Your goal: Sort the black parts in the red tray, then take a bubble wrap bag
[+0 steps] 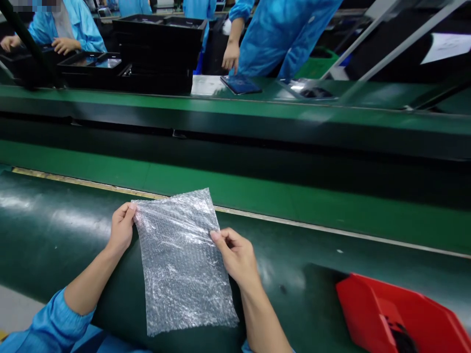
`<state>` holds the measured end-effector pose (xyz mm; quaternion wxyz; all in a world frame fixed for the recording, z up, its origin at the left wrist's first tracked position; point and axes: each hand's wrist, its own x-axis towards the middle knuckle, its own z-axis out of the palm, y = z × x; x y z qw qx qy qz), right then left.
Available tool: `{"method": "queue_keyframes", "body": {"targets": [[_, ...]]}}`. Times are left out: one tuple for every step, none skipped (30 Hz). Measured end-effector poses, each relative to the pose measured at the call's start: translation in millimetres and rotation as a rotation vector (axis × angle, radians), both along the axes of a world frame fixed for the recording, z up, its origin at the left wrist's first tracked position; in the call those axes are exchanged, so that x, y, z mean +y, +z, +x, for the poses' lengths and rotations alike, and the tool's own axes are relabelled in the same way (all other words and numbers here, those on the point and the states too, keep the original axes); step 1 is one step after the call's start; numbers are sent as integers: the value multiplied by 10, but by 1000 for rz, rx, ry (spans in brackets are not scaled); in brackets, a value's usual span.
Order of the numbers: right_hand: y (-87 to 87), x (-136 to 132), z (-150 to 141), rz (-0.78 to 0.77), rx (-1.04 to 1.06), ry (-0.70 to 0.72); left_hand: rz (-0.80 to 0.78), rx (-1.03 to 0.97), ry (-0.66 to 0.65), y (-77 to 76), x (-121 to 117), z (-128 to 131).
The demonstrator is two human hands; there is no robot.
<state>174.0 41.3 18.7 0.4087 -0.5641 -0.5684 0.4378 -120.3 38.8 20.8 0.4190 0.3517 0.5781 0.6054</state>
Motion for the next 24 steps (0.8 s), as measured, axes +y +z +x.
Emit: {"method": "queue_keyframes", "body": {"targets": [[6,3,3,4,2,9,5,0,1,4,-2,1],[15,10,4,6,8,23,13,0,-2,7,-5,1],[27,19,3,8,16,39,24,0,-10,9,-7,1],[43,30,-1,5,32,63,34,-3,-22,11,-10,2],[60,42,-9,-3,61,93,42,-8,-39,13,-13,2],[77,53,-19,-16,98,126,42,-18,-63,16,-16,2],[93,61,-33,-31,136,157,36,-31,-91,21,-21,3],[105,66,-48,-47,167,180,25,-44,-118,26,-27,4],[113,66,-65,-60,188,191,13,-56,-141,32,-34,6],[115,62,-82,-67,193,186,1,-65,-157,40,-41,8],[113,57,-99,-68,185,166,-9,-73,-163,49,-46,11],[107,52,-114,-65,177,140,-17,-83,-161,58,-48,14],[98,52,-126,-61,174,121,-24,-96,-158,66,-46,18],[89,57,-134,-53,177,99,-24,-114,-162,74,-37,23],[80,68,-138,-41,181,77,-26,-139,-180,80,-23,29],[75,85,-137,-31,186,63,-34,-157,-182,84,-5,37],[74,105,-132,-19,194,44,-58,-159,-195,85,14,46],[77,125,-124,-6,203,26,-93,-144,-224,84,31,56],[84,142,-115,9,213,10,-128,-124,-250,80,45,67],[93,155,-105,23,225,-5,-165,-103,-274,73,54,77],[101,164,-97,37,237,-16,-194,-80,-286,63,60,87],[107,169,-89,48,248,-25,-213,-60,-292,52,64,95],[107,172,-82,57,259,-30,-228,-44,-294,39,66,102],[100,174,-77,64,268,-34,-237,-31,-287,26,70,108]]}}
